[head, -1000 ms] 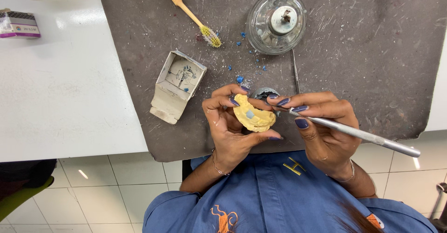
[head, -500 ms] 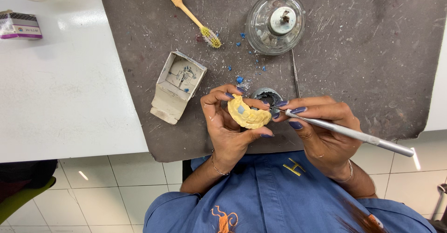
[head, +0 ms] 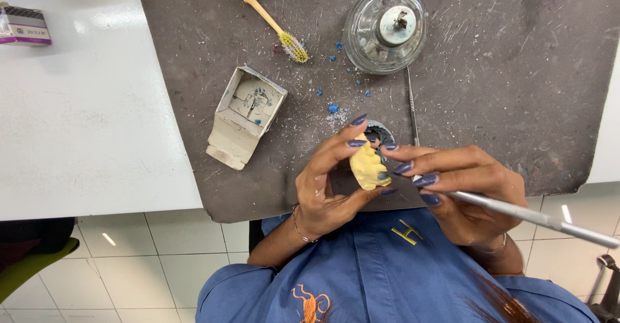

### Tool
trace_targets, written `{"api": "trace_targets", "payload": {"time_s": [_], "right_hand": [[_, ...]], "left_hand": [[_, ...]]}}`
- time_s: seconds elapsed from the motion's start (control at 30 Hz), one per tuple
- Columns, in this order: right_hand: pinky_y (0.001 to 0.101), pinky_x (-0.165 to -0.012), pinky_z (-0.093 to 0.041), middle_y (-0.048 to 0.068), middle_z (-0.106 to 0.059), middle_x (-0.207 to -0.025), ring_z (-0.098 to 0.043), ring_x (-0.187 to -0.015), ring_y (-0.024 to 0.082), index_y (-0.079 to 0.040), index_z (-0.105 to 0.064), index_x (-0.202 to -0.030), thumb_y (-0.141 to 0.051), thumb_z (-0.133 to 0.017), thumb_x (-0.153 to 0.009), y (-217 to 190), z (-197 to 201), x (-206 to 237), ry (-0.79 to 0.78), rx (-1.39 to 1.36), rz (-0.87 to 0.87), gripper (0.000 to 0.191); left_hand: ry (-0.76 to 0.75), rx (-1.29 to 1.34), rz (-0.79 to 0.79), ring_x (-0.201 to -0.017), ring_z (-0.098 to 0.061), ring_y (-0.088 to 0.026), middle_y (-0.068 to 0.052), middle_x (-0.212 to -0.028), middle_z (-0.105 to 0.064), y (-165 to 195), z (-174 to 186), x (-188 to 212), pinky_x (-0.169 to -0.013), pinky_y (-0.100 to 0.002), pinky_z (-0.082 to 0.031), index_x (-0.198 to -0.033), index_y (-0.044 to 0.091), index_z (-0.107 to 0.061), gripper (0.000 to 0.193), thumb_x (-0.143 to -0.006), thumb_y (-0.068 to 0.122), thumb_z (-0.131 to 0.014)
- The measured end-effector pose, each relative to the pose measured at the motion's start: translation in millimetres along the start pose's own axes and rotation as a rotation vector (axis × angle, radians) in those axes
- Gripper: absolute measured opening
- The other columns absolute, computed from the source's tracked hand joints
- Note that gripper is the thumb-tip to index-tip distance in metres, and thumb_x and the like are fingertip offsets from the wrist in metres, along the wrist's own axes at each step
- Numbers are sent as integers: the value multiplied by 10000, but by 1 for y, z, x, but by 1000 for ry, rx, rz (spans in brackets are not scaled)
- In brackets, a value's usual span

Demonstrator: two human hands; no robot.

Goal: The person holds a yellow dental impression with a blue wax pattern in one hand and a metal wax carving instrument in the other. They repeatedly dip the instrument tip into a heated wax pot on the bench and apply and shape wax onto the teeth area of the denture pattern, turning the model to reach different sides.

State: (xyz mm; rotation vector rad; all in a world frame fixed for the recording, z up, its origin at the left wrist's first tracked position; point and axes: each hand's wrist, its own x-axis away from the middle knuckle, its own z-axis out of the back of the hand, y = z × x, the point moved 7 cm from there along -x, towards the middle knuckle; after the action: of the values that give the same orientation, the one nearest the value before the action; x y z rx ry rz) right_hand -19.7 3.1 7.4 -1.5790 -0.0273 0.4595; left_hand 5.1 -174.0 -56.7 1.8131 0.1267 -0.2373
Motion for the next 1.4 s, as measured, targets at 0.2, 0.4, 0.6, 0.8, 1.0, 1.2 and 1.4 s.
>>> {"api": "trace_targets", "payload": {"time_s": [0.2, 0.4, 0.6, 0.8, 1.0, 1.2, 1.4], "right_hand": [[545, -961, -664, 199, -642, -1101, -686, -1179, 533, -11, -563, -1065, 29, -656, -962, 1, 12, 14, -102, 7, 9, 144], [561, -961, -664, 193, -639, -1086, -677, -1139, 541, -23, -574, -1042, 72, -658, -903, 3, 10, 21, -144, 58, 53, 188], [575, -1009, -656, 236, -609, -1163, -663, -1200, 553, -5, -506, -1123, 102, -678, -904, -5, 11, 17, -336, 120, 55, 298], [621, -1002, -640, 269, -597, -1150, -674, -1157, 548, 31, -502, -1105, 94, -670, -897, -4, 13, 18, -352, 94, 196, 275], [597, -970, -667, 260, -623, -1107, -704, -1108, 530, 35, -526, -1062, 87, -673, -903, -6, 17, 20, -276, 97, 176, 223], [555, -870, -683, 276, -648, -1006, -745, -994, 482, 47, -547, -975, 54, -630, -927, -7, 15, 20, -106, 57, 257, 96], [565, -865, -688, 288, -635, -998, -723, -1005, 511, 57, -535, -974, 49, -636, -946, -14, 14, 12, -210, 107, 247, 105]], "left_hand": [[-128, -269, -87, -1299, -655, -301, -220, -1534, -559, 8, 6, -4, -1090, -373, -541, -1438, 40, -553, 675, -851, 62, -887], [-182, -240, -73, -1309, -648, -305, -207, -1571, -532, 4, 5, -4, -1100, -364, -538, -1489, 40, -527, 735, -847, 58, -884], [-199, -227, -86, -1311, -645, -309, -207, -1571, -527, 2, 4, -4, -1107, -370, -537, -1498, 35, -515, 744, -847, 58, -877], [-203, -223, -74, -1307, -648, -312, -201, -1572, -533, 0, 1, -4, -1104, -370, -542, -1507, 38, -510, 754, -852, 77, -880], [-232, -176, -50, -1325, -643, -307, -205, -1540, -522, -1, -2, -2, -1122, -369, -537, -1527, 45, -500, 780, -846, 83, -879], [-242, -164, -27, -1341, -641, -315, -215, -1578, -530, -1, -4, -2, -1134, -381, -521, -1517, 26, -504, 780, -838, 108, -880], [-256, -155, -28, -1335, -655, -316, -225, -1525, -537, -2, -5, -1, -1142, -380, -525, -1509, 26, -516, 755, -856, 125, -880]]}}
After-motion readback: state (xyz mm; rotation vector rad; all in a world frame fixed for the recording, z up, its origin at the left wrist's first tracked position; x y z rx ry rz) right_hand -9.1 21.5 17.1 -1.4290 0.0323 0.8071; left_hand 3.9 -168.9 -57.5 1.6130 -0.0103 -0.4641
